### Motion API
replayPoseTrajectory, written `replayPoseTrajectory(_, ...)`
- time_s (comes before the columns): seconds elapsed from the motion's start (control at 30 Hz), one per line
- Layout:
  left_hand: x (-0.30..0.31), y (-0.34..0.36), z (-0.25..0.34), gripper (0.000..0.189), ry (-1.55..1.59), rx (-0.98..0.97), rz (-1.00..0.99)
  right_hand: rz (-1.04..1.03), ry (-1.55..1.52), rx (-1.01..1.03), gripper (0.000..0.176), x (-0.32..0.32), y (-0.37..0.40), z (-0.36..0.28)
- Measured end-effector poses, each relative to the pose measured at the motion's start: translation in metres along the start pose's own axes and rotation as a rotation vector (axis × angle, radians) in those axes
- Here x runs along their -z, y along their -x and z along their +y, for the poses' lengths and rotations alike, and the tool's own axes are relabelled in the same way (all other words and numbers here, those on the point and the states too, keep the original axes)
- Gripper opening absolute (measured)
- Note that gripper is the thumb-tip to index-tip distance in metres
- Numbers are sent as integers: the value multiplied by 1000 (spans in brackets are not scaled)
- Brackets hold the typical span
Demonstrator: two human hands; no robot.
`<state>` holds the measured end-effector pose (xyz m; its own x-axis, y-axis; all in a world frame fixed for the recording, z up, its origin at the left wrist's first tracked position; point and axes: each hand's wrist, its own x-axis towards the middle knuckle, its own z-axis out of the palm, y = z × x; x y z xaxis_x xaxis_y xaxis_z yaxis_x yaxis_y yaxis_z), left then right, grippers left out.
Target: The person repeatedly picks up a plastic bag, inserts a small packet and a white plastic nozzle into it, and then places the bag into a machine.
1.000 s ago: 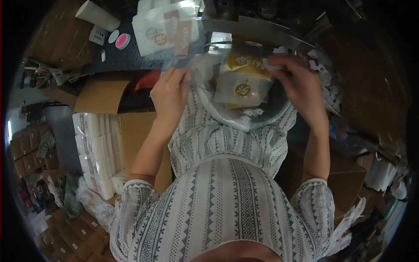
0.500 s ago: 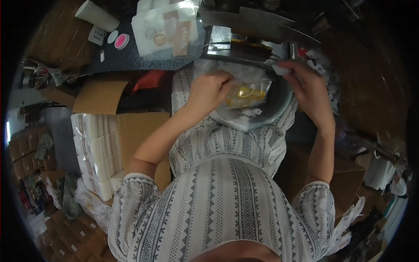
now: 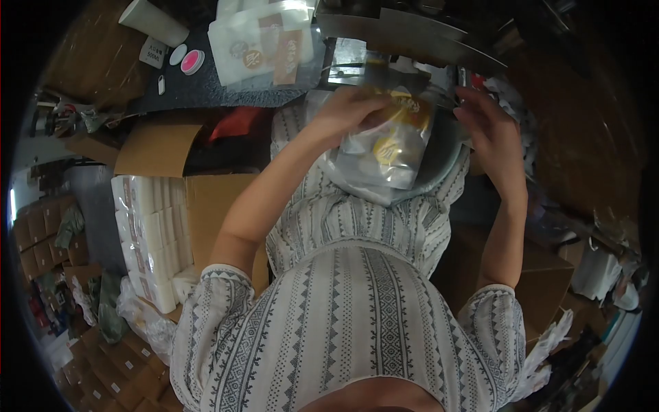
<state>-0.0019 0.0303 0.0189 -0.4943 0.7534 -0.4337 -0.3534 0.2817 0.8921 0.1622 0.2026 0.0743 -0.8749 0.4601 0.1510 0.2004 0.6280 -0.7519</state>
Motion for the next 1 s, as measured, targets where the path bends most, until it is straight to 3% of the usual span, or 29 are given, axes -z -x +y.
replayPoseTrajectory(0.03,-3,-4,1,24,168,3,63,35,82,-31,28,4,2,3)
replayPoseTrajectory(0.1,0,-11,-2,24,154,24,63,67,164,-60,28,13,-1,19)
replayPoseTrajectory(0.17,6,-16,-10,23,136,51,64,259,597,15,24,17,-16,57)
replayPoseTrajectory(0.2,15,-16,-14,27,-139,-118,104,258,596,13,24,16,-19,76)
replayPoseTrajectory(0.23,24,-12,-12,31,-413,-288,143,110,655,-111,24,14,-23,91)
replayPoseTrajectory(0.27,40,-6,-5,40,-545,-451,311,-34,711,-230,24,14,-27,103)
replayPoseTrajectory(0.3,58,3,5,49,-675,-613,485,-31,710,-221,24,14,-31,102)
replayPoseTrajectory(0.33,79,6,-3,49,-675,-606,490,4,665,-244,24,14,-29,99)
replayPoseTrajectory(0.4,113,0,-35,53,-1612,-673,878,37,614,-274,24,14,-21,93)
replayPoseTrajectory(0.43,104,9,-46,46,-1673,-763,861,47,553,-213,24,13,-20,87)
replayPoseTrajectory(0.5,113,23,-42,37,-1590,-704,801,66,493,-156,25,17,-16,72)
replayPoseTrajectory(0.6,104,52,-38,21,-1382,-629,776,16,345,-271,26,25,-7,48)
replayPoseTrajectory(0.67,92,68,-30,14,-1270,-624,810,25,-215,-160,24,17,-3,34)
replayPoseTrajectory(0.73,69,74,-23,6,-1193,-762,842,-44,-175,-70,25,-4,-7,-3)
replayPoseTrajectory(0.8,61,80,-19,8,-1197,-779,821,-109,-133,33,26,-26,-12,-30)
replayPoseTrajectory(0.87,53,87,-14,10,-1201,-791,803,-31,-3,328,26,-43,-16,-41)
replayPoseTrajectory(1.0,43,92,-13,9,-1173,-814,688,-79,-51,376,25,-46,-18,-43)
